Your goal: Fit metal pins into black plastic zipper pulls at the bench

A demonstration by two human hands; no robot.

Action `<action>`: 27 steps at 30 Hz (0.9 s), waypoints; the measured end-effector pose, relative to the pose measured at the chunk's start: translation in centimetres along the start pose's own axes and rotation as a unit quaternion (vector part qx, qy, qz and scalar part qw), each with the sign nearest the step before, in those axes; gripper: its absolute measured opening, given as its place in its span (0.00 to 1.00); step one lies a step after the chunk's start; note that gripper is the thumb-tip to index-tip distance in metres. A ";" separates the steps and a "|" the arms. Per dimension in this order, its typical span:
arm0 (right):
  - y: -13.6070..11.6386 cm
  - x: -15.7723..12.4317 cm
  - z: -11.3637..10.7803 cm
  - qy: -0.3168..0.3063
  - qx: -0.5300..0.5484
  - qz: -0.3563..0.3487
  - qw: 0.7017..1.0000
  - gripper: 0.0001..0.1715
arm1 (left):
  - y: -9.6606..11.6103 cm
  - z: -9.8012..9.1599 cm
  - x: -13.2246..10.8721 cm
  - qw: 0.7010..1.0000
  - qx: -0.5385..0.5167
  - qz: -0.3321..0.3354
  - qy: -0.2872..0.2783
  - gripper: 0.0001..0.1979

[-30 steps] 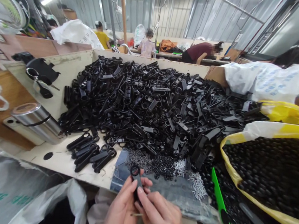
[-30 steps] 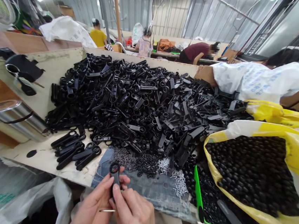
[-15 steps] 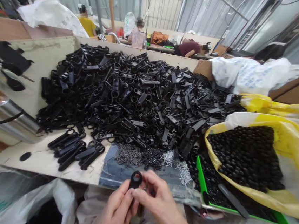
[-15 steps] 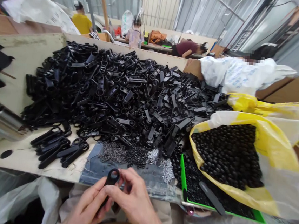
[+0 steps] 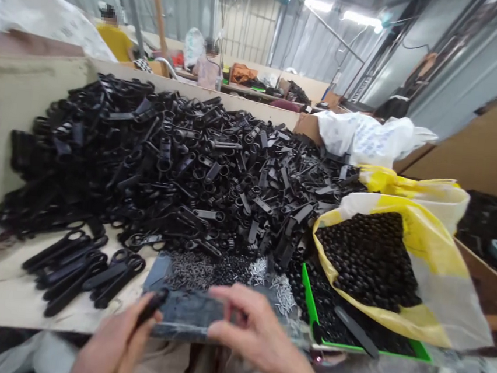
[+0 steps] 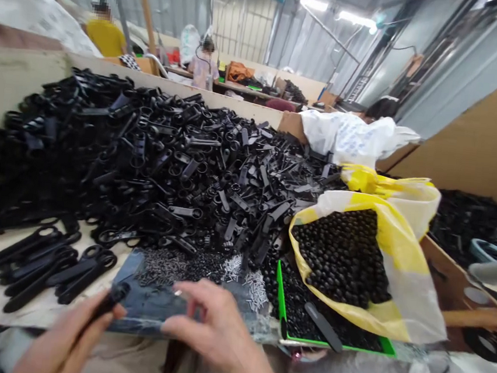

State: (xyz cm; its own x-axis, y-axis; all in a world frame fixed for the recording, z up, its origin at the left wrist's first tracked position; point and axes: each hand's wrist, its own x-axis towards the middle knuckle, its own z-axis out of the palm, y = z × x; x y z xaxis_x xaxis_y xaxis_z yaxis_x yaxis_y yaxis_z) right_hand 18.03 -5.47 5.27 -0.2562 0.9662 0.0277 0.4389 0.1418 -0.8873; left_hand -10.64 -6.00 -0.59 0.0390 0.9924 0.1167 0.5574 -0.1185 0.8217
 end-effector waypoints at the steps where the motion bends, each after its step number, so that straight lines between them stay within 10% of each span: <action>1: 0.5 0.5 -1.2 0.050 -0.049 -0.023 0.997 0.16 | -0.3 -1.5 1.0 0.995 0.070 0.031 0.068 0.18; 4: 2.5 2.4 -4.6 0.149 -0.233 -0.055 0.959 0.14 | -0.5 -5.2 3.9 0.947 0.231 0.088 0.206 0.15; 10: 4.7 5.4 -6.5 0.095 -0.465 -0.089 0.876 0.15 | -0.9 -6.3 6.6 0.896 0.388 0.073 0.205 0.17; 18: 5.0 5.0 -6.6 0.157 -0.357 -0.097 0.916 0.16 | 0.7 -4.5 7.3 0.890 0.372 0.108 0.240 0.17; 22: 3.6 4.2 -5.7 0.178 -0.255 -0.108 0.944 0.16 | 5.2 -0.6 8.9 0.888 0.365 0.265 0.088 0.16; 27: 2.7 2.9 -4.0 0.169 -0.241 -0.151 0.944 0.16 | 9.0 4.3 11.1 0.876 0.370 0.303 -0.067 0.16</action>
State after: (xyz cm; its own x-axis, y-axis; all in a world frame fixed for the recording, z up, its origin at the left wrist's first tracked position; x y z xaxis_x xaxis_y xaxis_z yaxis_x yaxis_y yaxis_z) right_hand 21.92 -1.42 4.79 -0.1784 0.8674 0.4645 0.7512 0.4249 -0.5051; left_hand -1.64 4.07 5.71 0.5824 0.7559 0.2991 0.7839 -0.6197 0.0398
